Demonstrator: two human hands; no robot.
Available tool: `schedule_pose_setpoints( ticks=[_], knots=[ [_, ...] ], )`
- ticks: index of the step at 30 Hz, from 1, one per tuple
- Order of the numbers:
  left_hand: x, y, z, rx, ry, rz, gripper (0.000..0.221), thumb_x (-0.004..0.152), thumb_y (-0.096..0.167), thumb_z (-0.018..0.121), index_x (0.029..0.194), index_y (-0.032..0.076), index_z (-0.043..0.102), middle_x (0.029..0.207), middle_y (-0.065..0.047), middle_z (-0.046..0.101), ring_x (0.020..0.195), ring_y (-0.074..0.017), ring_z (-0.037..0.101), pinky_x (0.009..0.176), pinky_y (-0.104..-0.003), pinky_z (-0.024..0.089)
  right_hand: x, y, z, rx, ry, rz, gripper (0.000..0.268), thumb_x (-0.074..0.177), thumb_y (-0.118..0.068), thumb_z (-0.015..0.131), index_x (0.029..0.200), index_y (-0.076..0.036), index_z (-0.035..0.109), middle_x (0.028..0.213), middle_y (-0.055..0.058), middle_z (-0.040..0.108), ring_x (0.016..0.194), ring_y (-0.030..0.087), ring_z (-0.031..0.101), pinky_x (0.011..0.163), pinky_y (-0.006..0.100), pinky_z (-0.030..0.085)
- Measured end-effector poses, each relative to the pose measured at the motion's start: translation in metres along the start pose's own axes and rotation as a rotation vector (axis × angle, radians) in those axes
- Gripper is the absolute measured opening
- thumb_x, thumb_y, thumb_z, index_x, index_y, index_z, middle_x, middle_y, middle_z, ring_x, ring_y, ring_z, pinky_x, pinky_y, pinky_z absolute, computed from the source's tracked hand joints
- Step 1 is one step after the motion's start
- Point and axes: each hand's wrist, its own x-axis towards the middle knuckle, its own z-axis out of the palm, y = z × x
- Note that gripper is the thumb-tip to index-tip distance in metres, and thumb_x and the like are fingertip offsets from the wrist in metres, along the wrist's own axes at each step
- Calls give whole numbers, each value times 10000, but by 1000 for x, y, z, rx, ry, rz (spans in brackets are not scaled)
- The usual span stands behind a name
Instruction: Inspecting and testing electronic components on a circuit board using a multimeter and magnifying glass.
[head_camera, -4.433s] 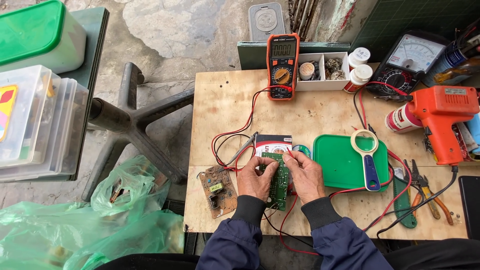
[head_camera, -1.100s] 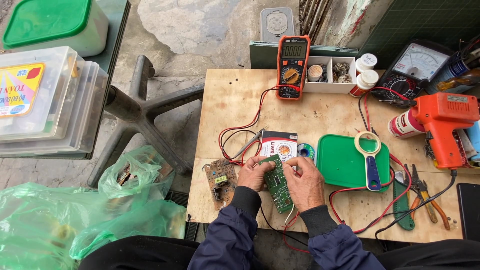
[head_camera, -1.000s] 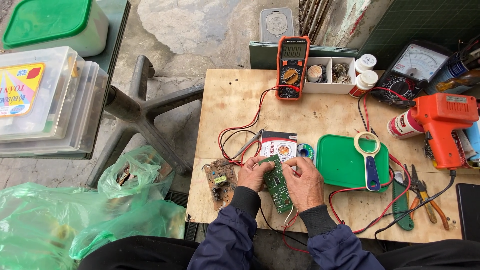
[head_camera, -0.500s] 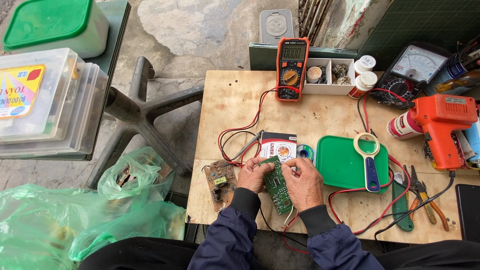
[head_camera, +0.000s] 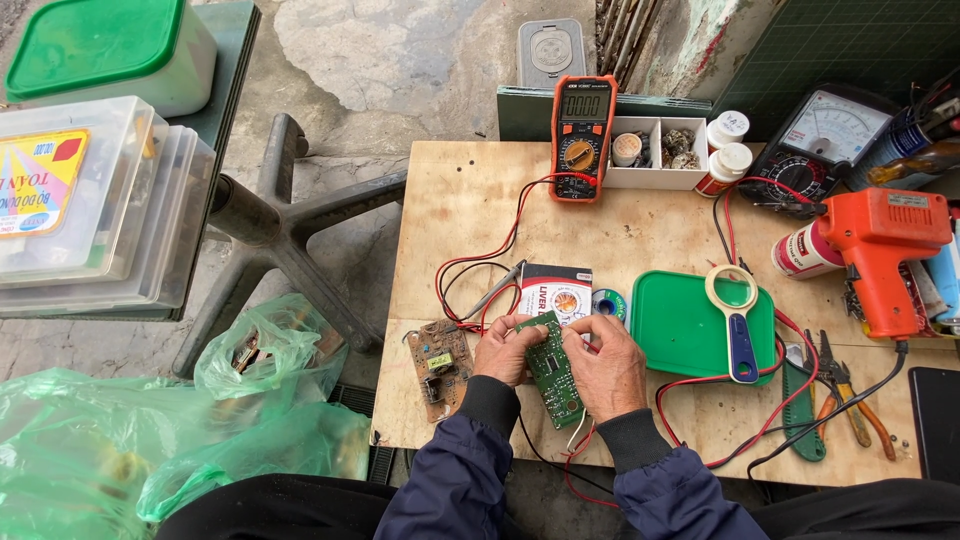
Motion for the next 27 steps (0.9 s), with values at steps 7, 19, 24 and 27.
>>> schedule_pose_setpoints(
  ticks=[7,19,24,27],
  knots=[
    [2,0,-1,6,0,-5,420,687,-24,926,1059,76,758,865,-100,837,778,-184,785,730,-328,688,1,-2,-1,-14,-6,12,48,907,-265,820,927,-222,815,961,33,768,792,277,707,810,411,598],
    [3,-2,-2,-14,-4,-4,431,690,-24,929,1074,63,755,879,-123,836,784,-210,795,735,-347,694,1,-3,-2,-9,-12,14,45,902,-267,813,909,-223,807,957,29,766,793,272,709,820,413,605],
    [5,-2,-7,29,-6,-26,452,706,27,953,1113,64,759,891,-118,834,803,-224,785,706,-353,687,1,1,4,-14,6,-7,49,891,-278,810,883,-235,788,956,37,767,824,300,734,823,436,616],
    [16,-3,-9,157,2,-76,416,735,146,945,1112,117,771,828,-81,774,698,-198,693,544,-354,565,1,-4,5,-36,53,-82,61,890,-234,791,845,-222,753,908,34,742,777,270,717,747,425,585]
  ],
)
